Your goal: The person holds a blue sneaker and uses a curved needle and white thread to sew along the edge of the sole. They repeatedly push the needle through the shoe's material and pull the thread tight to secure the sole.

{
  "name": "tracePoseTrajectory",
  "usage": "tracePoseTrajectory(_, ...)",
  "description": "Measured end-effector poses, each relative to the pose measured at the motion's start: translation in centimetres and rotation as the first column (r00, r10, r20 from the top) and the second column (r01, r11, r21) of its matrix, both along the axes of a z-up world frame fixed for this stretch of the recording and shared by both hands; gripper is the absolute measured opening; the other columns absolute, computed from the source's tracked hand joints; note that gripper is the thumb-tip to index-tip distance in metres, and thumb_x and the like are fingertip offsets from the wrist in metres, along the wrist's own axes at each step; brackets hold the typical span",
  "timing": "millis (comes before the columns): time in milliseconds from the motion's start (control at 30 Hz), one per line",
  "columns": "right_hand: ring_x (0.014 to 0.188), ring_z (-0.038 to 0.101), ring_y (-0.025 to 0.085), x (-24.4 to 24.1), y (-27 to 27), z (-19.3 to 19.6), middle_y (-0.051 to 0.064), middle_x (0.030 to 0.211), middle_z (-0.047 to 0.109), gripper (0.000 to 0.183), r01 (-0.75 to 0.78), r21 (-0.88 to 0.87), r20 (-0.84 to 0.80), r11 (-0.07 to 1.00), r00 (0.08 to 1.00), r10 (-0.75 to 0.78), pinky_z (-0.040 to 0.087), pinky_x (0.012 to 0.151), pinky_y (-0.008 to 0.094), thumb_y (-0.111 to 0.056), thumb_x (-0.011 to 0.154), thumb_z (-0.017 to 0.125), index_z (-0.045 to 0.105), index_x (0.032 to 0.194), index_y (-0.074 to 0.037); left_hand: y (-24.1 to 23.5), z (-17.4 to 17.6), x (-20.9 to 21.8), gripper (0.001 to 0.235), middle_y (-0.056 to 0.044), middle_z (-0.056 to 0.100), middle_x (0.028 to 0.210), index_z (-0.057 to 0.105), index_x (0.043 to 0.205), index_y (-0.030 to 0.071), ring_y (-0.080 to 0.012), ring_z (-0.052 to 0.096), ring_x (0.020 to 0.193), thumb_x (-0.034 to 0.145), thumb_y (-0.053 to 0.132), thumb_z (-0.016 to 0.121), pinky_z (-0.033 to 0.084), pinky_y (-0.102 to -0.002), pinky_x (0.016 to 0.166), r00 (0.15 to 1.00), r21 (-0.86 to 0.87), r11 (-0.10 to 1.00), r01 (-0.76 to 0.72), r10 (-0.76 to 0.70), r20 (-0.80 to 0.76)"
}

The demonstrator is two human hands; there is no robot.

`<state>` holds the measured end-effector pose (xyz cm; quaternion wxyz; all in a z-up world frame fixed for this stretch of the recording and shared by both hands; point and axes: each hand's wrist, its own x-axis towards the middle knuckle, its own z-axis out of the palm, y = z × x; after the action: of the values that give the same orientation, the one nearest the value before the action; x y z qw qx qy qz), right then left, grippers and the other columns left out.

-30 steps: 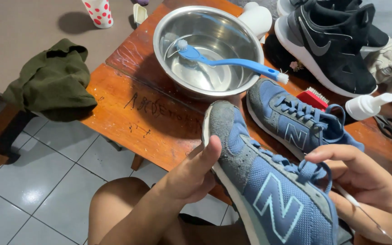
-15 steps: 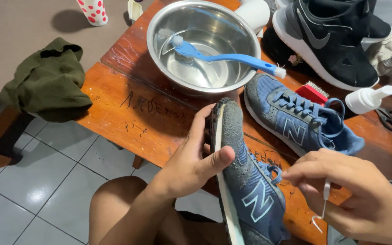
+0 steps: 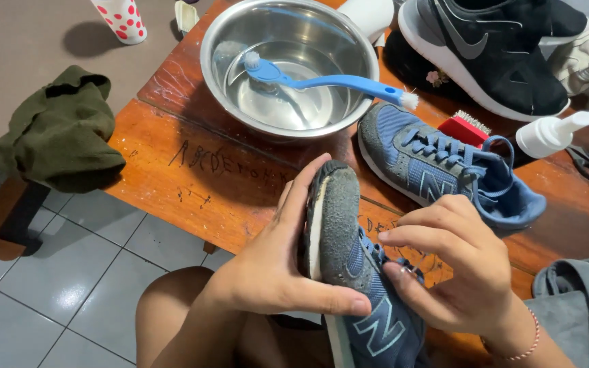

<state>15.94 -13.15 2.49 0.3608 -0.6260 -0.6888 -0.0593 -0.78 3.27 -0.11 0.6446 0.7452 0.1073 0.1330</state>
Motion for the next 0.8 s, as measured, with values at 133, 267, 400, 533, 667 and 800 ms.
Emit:
tracePoseTrajectory(133,0.071,0.06,0.023,-0.3,-0.5,-0.1,0.013,0.088,0.067,0.011,-0.008,0.087,0.004,0.996,1.0,0.007,0.043,0.072,0.037,-0.013,0.09,0.063,0.067,0.099,-0.007,-0.2,0.6,-0.3,0.144,-0.015,0.018,0.165,0.002,0.161,0.013,-0.0255,0.02,0.156,0.052,0.047,0.087,0.015,-0.041,0.121,1.0,0.044,0.999,0.008,-0.007,-0.009)
tracePoseTrajectory(267,0.07,0.044,0.025,-0.9,-0.9,0.2,0.008,0.081,0.054,0.015,0.012,0.083,0.002,0.997,1.0,-0.012,0.039,0.075,0.038,-0.013,0.079,0.069,0.053,0.077,-0.012,-0.8,1.1,-0.3,0.154,-0.012,0.011,0.166,-0.006,0.161,0.013,-0.0245,0.022,0.157,0.046,0.049,0.089,0.02,-0.042,0.12,0.996,0.04,0.999,-0.013,0.017,-0.089)
tracePoseTrajectory(400,0.062,0.038,0.022,-2.2,-0.6,1.7,0.007,0.073,0.047,0.03,-0.002,0.074,0.026,0.997,1.0,0.0,0.034,0.068,0.037,-0.015,0.077,0.074,0.049,0.06,-0.013,-1.1,0.8,0.0,0.163,-0.018,0.005,0.167,-0.014,0.159,0.01,-0.0289,0.017,0.159,0.043,0.049,0.092,0.02,-0.045,0.12,0.996,0.1,0.995,-0.03,0.039,-0.084)
tracePoseTrajectory(533,0.062,0.043,0.021,-3.2,-1.3,2.2,0.008,0.075,0.052,0.028,0.071,0.073,-0.007,0.995,0.997,-0.071,0.033,0.068,0.036,-0.02,0.077,0.07,0.053,0.055,-0.014,-1.3,1.1,0.1,0.164,-0.019,0.004,0.167,-0.018,0.16,0.012,-0.0309,0.011,0.16,0.044,0.046,0.094,0.017,-0.047,0.12,0.992,0.073,0.997,-0.028,0.036,-0.117)
tracePoseTrajectory(667,0.109,0.056,0.021,-2.3,-2.8,1.3,0.013,0.119,0.053,0.085,0.154,-0.177,-0.046,0.972,0.985,-0.164,0.052,0.098,0.032,-0.035,0.078,0.083,0.044,0.146,-0.004,-1.5,0.9,0.0,0.164,-0.024,0.009,0.165,-0.018,0.158,0.007,-0.0344,0.014,0.158,0.045,0.049,0.093,0.02,-0.047,0.12,0.999,0.139,0.99,-0.024,0.031,-0.045)
tracePoseTrajectory(800,0.076,0.044,0.018,-3.1,-2.1,1.2,0.004,0.086,0.05,0.021,0.201,0.069,-0.121,0.977,0.974,-0.192,0.04,0.079,0.033,-0.024,0.076,0.08,0.065,0.087,-0.014,-1.5,0.7,0.3,0.165,-0.021,0.016,0.162,-0.017,0.16,0.012,-0.0334,0.02,0.157,0.043,0.05,0.094,0.019,-0.046,0.12,0.997,0.149,0.988,-0.037,0.047,-0.058)
